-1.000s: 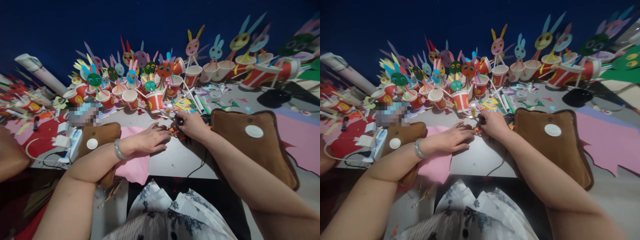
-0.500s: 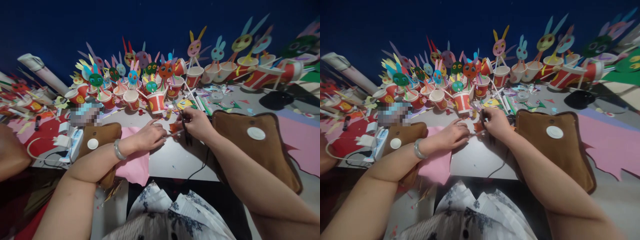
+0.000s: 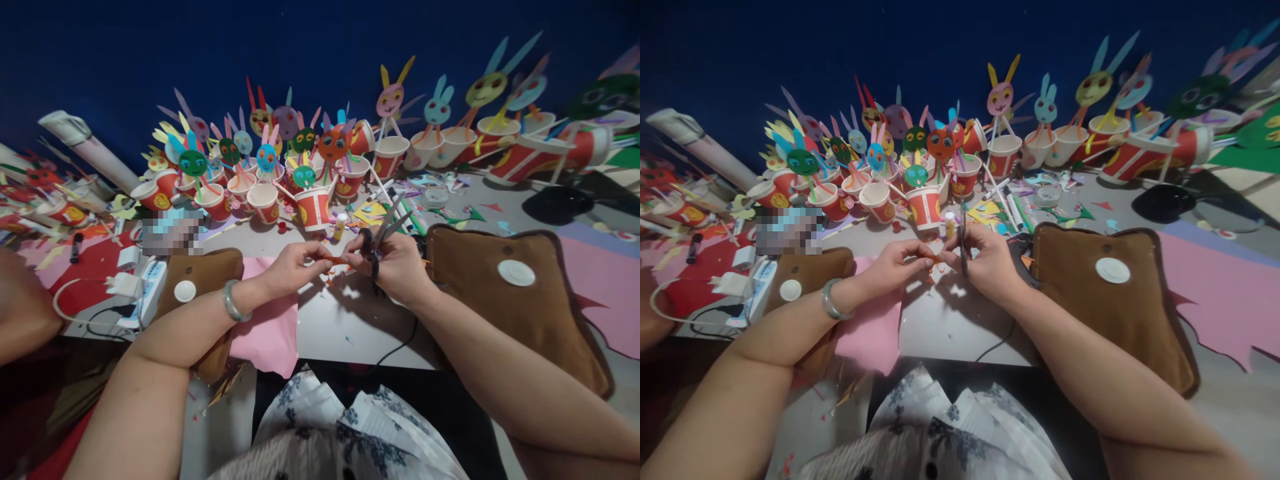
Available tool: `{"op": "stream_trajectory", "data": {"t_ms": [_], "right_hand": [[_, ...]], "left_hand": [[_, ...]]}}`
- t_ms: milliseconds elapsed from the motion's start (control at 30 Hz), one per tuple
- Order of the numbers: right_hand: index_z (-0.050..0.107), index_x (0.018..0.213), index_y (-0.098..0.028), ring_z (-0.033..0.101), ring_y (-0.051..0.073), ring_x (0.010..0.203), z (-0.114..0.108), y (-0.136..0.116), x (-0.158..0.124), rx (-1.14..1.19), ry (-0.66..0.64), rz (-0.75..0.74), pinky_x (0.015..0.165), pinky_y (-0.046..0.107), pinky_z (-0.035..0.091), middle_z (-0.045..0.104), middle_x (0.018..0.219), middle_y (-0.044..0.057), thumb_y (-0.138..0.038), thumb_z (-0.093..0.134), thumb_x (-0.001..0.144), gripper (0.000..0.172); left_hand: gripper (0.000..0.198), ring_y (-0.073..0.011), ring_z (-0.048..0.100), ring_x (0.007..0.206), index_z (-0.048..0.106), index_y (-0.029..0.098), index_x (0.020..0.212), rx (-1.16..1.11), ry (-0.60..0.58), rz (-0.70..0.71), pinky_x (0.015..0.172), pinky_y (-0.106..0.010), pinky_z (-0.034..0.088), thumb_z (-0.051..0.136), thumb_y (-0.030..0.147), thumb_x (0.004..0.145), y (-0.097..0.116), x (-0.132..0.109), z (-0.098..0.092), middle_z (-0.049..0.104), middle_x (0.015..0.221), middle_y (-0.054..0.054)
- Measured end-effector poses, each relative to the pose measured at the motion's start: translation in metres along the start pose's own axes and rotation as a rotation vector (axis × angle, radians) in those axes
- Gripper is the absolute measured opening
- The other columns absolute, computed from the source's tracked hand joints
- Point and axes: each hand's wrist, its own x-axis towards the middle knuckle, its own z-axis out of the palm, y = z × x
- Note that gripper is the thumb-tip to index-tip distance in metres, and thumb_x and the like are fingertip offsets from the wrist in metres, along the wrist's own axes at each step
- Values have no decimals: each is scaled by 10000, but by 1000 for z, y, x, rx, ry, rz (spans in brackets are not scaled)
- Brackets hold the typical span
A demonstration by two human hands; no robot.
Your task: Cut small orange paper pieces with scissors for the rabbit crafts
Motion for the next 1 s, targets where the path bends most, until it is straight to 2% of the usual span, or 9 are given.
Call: {"op": "stream_trajectory", "data": {"t_ms": [233, 367, 600, 733, 867, 933, 1000], "right_hand": [[670, 754, -201, 589, 166, 650, -2, -6, 1, 14, 23, 68, 588, 292, 490, 676, 742, 21, -355, 775, 709, 193], [662, 735, -192, 571, 158, 628, -1, -4, 1, 27, -8, 91, 560, 272, 477, 646, 694, 12, -399, 816, 645, 274], [645, 706, -207, 557, 142, 590, 0, -1, 0, 102, 46, 116, 532, 264, 476, 634, 685, -5, -356, 833, 616, 256], [653, 708, -209, 564, 151, 609, -1, 2, 0, 90, 69, 95, 554, 282, 479, 630, 686, -3, -330, 827, 626, 227], [655, 695, -242, 570, 170, 616, -1, 0, -1, 64, 43, 89, 564, 313, 496, 636, 688, -3, -327, 824, 634, 198], [653, 693, -239, 569, 168, 612, -1, -2, -2, 55, 21, 91, 565, 312, 496, 638, 688, -1, -330, 825, 632, 204], [644, 691, -218, 561, 157, 597, 0, -3, -3, 51, -3, 93, 556, 297, 483, 636, 686, 2, -338, 830, 623, 231]], "left_hand": [[206, -96, 554, 643, 644, 121, 790, -168, 55, -95, 615, -229, 449, 666, 326, 788, 4, 4, -2, 640, 722, -26], [237, -93, 553, 635, 650, 112, 767, -195, 60, -114, 605, -225, 432, 651, 347, 800, 5, 4, -3, 646, 707, -29], [260, -118, 598, 674, 675, 81, 782, -180, -7, -169, 624, -236, 462, 573, 311, 849, 7, 2, 1, 684, 747, -77], [190, -128, 620, 663, 660, 94, 802, -210, -23, -209, 616, -247, 488, 523, 222, 837, 4, 2, 0, 684, 737, -70], [167, -122, 616, 739, 655, 120, 818, -172, 39, -148, 694, -248, 494, 492, 156, 812, 1, 4, -3, 684, 800, -53], [174, -128, 616, 800, 659, 137, 862, -186, 77, -102, 733, -254, 497, 507, 219, 842, 1, 5, -4, 683, 862, -51], [217, -133, 614, 808, 656, 143, 883, -215, 54, -75, 732, -261, 498, 531, 320, 868, 4, 4, -4, 675, 880, -52]]}}
